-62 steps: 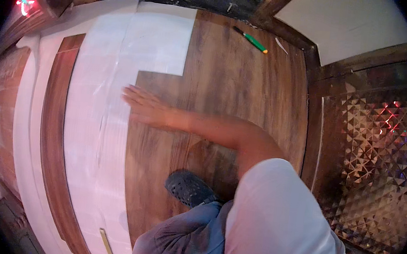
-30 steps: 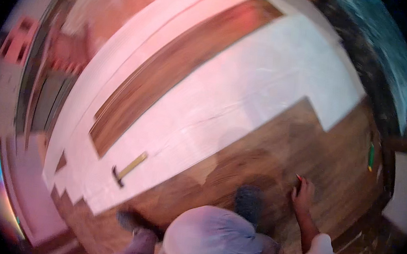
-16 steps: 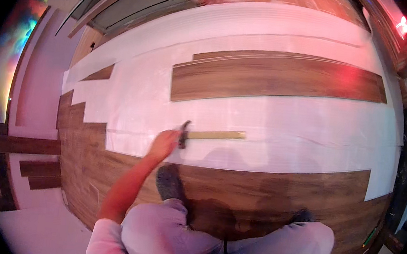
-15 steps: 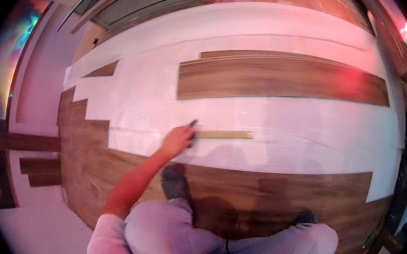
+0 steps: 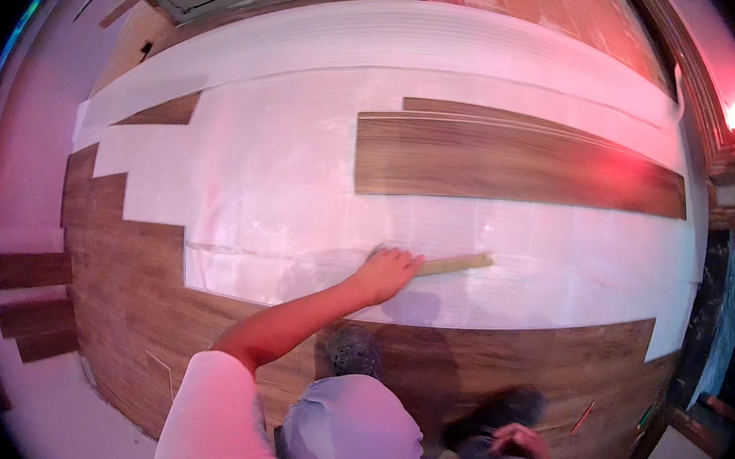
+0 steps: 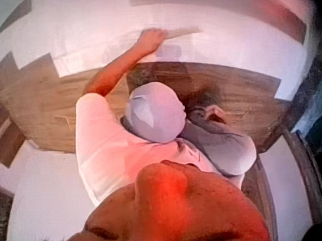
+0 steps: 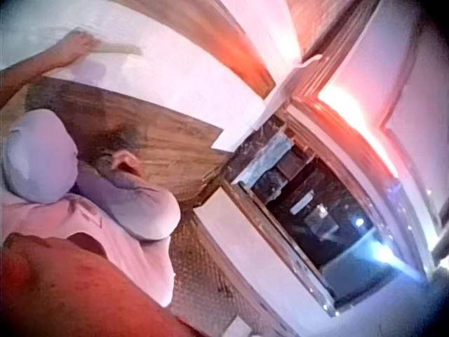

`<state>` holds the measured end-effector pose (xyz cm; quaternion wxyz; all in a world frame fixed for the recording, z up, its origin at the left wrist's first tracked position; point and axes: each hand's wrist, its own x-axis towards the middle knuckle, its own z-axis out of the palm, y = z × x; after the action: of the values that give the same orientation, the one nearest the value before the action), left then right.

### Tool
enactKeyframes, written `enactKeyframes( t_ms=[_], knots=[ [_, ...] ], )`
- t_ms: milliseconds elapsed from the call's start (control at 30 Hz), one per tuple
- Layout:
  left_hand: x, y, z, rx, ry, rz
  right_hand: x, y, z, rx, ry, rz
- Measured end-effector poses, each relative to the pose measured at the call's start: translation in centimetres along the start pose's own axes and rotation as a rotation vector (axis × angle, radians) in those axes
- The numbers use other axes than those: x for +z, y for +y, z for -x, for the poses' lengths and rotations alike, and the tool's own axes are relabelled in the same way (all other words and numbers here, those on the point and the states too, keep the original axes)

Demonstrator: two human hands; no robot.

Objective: The person installs wooden planks on the floor by aligning them, hammering them into place, and applying pressure by hand.

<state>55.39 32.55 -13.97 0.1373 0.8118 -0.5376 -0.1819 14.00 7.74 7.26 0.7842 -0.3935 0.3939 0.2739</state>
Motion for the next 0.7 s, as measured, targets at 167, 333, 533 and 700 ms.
enactKeyframes(
  t_ms=[167,333,533,700],
  knots=[
    [-3.7,-1.6,9.0,-0.245,-0.072,0.050,6.6,-5.7,-11.1,-0.208,-0.169,0.134],
    [0.4,-5.2,26.0,-0.971,0.043,-0.057,7.4,-13.5,-22.9,-0.286,0.168,0.438],
    [3.4,-0.8,34.9,-1.480,0.222,0.209,-9.7,-27.9,-36.8,-0.397,0.484,-0.103],
    [8.0,4.6,43.0,-1.643,0.393,0.169,-5.8,-31.2,-39.0,-0.296,0.590,-0.525]
  ],
)
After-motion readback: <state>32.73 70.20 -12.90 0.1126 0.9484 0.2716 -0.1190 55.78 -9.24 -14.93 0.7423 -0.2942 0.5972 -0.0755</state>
